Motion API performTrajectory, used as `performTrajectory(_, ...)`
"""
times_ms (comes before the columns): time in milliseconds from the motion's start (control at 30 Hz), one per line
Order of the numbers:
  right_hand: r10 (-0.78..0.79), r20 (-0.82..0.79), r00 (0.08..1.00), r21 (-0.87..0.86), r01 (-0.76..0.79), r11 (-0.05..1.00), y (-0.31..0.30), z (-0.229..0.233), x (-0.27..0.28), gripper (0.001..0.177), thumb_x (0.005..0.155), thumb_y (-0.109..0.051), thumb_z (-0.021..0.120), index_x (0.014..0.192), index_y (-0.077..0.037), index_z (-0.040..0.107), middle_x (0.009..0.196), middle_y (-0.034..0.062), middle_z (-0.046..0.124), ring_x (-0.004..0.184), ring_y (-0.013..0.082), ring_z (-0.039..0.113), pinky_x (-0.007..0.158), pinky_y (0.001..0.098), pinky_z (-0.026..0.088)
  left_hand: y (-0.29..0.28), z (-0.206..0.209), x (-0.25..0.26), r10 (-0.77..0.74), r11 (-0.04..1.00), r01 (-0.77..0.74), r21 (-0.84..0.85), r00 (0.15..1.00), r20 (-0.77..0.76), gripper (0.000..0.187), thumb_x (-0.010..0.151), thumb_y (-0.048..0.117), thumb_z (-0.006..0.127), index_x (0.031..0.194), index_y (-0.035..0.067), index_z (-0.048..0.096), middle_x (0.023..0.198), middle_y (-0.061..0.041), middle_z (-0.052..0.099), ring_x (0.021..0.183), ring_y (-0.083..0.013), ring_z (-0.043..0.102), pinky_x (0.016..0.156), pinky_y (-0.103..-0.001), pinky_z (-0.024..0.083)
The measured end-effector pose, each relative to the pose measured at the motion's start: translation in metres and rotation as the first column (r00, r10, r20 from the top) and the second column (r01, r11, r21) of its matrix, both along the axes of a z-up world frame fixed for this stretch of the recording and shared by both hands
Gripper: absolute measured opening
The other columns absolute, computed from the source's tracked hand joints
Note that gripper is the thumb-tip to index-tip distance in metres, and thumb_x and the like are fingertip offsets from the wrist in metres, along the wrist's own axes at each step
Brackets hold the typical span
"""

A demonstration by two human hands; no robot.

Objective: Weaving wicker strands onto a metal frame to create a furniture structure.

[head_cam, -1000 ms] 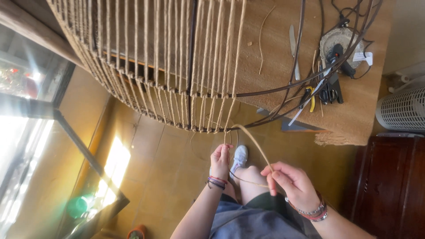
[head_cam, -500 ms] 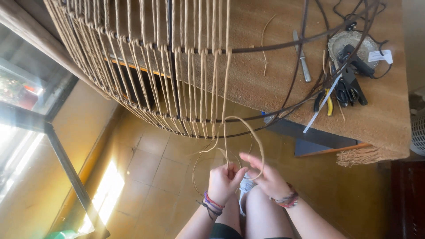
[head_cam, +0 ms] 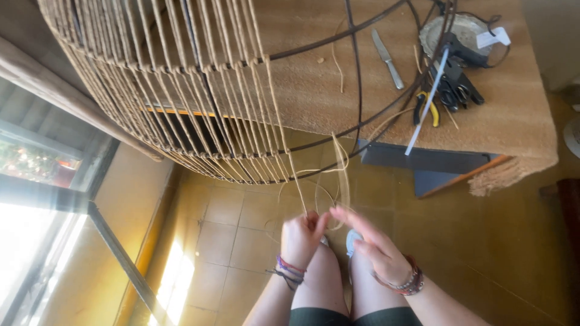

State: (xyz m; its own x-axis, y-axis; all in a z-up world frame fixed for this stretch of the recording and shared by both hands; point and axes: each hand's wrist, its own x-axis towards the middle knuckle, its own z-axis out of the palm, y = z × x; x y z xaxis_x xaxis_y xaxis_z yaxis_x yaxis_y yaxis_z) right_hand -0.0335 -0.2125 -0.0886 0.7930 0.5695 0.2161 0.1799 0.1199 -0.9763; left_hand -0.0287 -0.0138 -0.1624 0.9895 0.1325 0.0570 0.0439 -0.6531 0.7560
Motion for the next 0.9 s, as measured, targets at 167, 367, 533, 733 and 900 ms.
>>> performTrajectory(167,-0.083,0.344,0.935,-0.611,0.29,0.737,-0.004,-0.065,-0.018,0.034,0.104,-0.039,0.046,0.086,-0.019,0.066,0.079,-0.0024,0.071,0.069,0.0217,0.067,0.094,0.0525,0.036,-0.002,0.041,-0.004,-0.133,0.893,0.061,-0.446,0.982,-0.132,0.049,0.101,0.044,0.05,0.074,0.008,0.071,0.047,0.003,0.042,0.043,-0.0115,0.038,0.046,-0.027,0.033)
performTrajectory(367,0.045,0.164,0.985,-0.715,0.088,0.694,-0.019,-0.082,-0.011,0.032,0.094,-0.023,0.054,0.125,-0.02,0.051,0.138,-0.0016,0.05,0.135,0.0132,0.044,0.102,0.0434,0.03,-0.003,0.03,-0.005,-0.184,0.798,0.015,-0.602,0.958,-0.22,0.058,0.095,0.048,0.067,0.055,0.014,0.041,0.05,0.004,0.03,0.047,-0.0089,0.027,0.045,-0.026,0.026)
performTrajectory(533,-0.259,0.058,0.964,-0.026,0.261,0.965,-0.008,0.008,-0.017,0.045,0.108,-0.032,0.038,0.109,-0.001,0.07,0.067,-0.0016,0.054,0.056,0.0123,0.046,0.063,0.0254,0.045,0.001,0.02,0.003,0.009,1.0,-0.012,-0.012,0.979,-0.204,0.033,0.083,0.052,0.078,0.07,0.023,0.07,0.052,0.009,0.042,0.049,-0.0106,0.046,0.054,-0.029,0.042)
performTrajectory(733,0.313,0.246,0.917,-0.965,0.202,0.166,-0.049,-0.145,-0.007,0.035,0.101,-0.031,0.041,0.088,-0.021,0.072,0.108,0.005,0.067,0.055,0.03,0.064,0.087,0.0553,0.041,-0.003,0.032,-0.004,-0.349,0.437,-0.02,-0.899,0.918,-0.19,0.057,0.104,0.043,0.053,0.057,0.012,0.044,0.052,0.003,0.028,0.044,-0.0073,0.02,0.042,-0.024,0.014)
performTrajectory(900,-0.089,0.023,0.996,0.107,0.086,0.991,-0.009,0.024,-0.012,0.056,0.108,-0.039,0.041,0.146,0.001,0.049,0.086,0.0042,0.06,0.074,0.0142,0.056,0.073,0.0285,0.049,0.003,0.003,0.008,0.016,0.995,-0.006,0.098,0.995,-0.102,0.042,0.081,0.05,0.082,0.061,0.022,0.058,0.054,0.01,0.057,0.05,-0.0125,0.055,0.053,-0.031,0.046)
